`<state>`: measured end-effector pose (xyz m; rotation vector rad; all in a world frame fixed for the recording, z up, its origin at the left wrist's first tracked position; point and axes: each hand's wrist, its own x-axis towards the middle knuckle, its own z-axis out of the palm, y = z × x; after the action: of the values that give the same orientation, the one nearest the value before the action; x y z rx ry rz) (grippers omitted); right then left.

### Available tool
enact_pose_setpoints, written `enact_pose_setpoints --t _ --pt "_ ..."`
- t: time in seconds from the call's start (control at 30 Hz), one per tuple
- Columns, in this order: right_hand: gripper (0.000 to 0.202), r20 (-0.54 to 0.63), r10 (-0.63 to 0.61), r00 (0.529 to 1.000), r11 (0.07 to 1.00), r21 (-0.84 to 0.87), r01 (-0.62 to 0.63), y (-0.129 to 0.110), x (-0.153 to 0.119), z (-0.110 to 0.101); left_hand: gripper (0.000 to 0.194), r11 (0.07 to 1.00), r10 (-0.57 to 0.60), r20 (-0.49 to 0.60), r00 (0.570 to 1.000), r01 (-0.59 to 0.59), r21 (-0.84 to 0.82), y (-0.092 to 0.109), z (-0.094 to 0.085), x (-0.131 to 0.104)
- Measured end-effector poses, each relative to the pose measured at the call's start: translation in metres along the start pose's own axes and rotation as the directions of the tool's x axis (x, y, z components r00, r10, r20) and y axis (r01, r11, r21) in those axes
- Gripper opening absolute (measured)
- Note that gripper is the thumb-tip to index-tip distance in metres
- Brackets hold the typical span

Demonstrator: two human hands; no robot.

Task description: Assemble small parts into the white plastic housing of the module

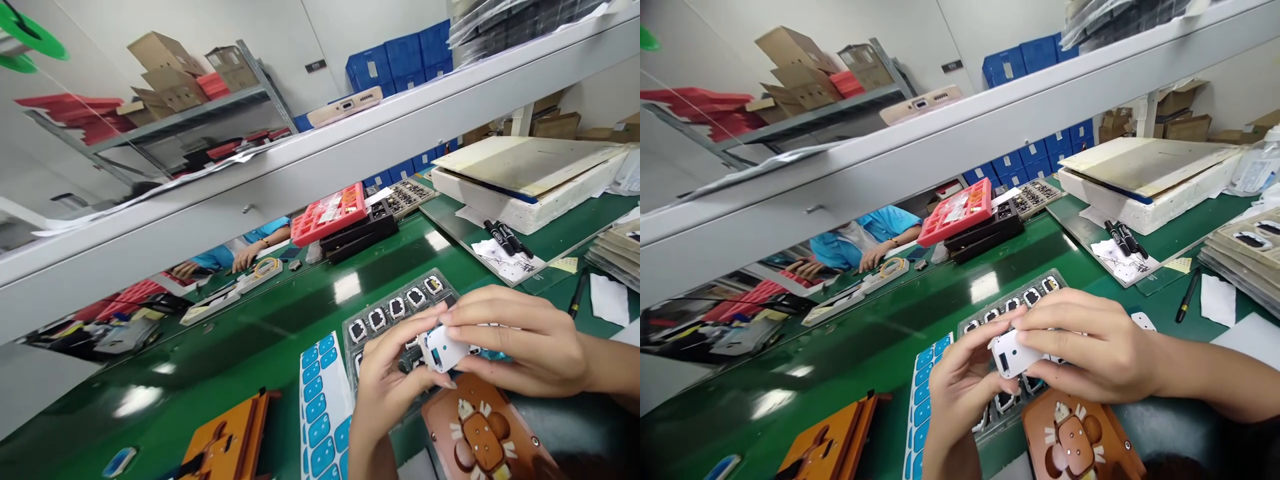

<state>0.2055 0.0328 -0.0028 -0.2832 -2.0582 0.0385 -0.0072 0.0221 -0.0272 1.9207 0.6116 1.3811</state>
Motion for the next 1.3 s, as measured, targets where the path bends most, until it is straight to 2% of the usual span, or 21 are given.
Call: enact_pose_setpoints --t 0.2,1.3 --pt "0.016 0.021 0.012 1.0 1.0 -0.01 -0.012 -0.0034 0.0014 -0.0025 0.055 0.999 0.049 0.007 0.999 -0.049 0.004 0.0002 -0.0004 0.0004" --pt "0.013 0.037 -0.016 0.999 1.0 -0.006 0.016 -0.0035 0.0001 -0.0017 0.057 0.997 0.071 0.01 0.997 -0.071 0.023 -0.0012 -0.0008 -0.0002"
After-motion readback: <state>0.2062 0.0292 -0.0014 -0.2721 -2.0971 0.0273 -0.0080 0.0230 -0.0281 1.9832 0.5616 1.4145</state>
